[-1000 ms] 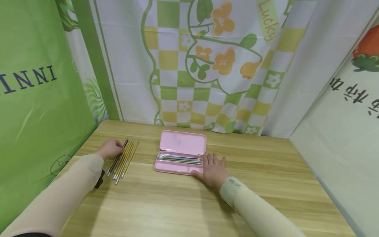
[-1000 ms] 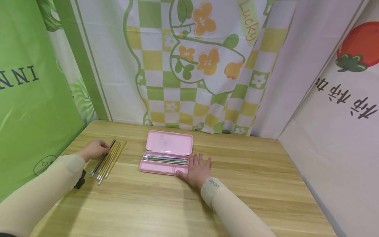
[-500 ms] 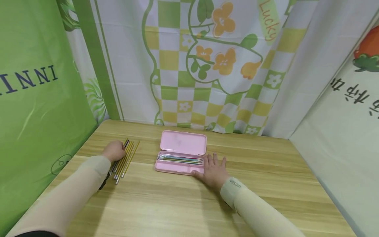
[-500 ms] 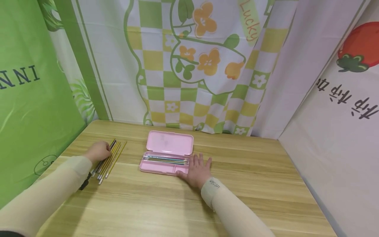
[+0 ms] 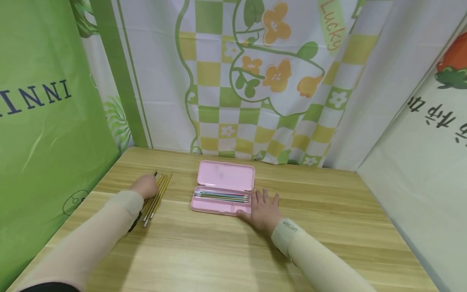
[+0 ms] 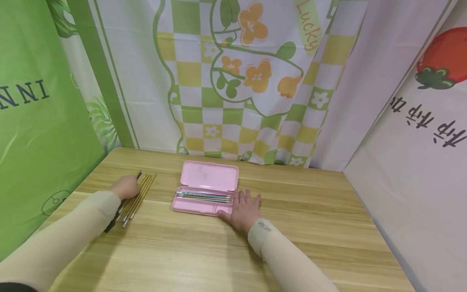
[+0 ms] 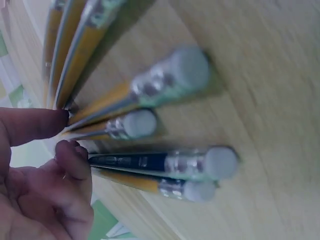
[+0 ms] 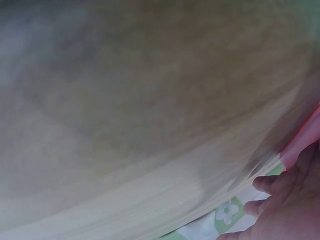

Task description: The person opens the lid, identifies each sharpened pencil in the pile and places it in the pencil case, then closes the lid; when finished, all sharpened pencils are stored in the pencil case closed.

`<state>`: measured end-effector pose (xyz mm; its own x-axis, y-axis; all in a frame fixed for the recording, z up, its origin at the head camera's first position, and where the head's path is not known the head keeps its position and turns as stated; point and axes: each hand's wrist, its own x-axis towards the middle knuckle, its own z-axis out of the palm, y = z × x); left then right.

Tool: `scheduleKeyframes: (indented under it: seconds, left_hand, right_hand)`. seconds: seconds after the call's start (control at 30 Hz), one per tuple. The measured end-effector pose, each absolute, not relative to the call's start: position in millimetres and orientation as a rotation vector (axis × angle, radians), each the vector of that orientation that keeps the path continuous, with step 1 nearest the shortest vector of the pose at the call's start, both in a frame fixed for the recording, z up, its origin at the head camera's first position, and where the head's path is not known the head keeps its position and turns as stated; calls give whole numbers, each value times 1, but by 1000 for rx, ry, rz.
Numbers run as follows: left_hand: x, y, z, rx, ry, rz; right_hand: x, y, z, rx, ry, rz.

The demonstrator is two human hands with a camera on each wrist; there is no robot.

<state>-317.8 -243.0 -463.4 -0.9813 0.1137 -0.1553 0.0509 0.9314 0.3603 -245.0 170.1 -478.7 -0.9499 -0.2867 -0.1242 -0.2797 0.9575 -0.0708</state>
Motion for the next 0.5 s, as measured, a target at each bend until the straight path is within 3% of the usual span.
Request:
scheduleKeyframes:
  seconds: [0.5]
  left_hand:
    - [-316, -231, -458, 22, 2905, 494]
  right_hand:
    - [-243, 170, -476, -428, 2967, -83]
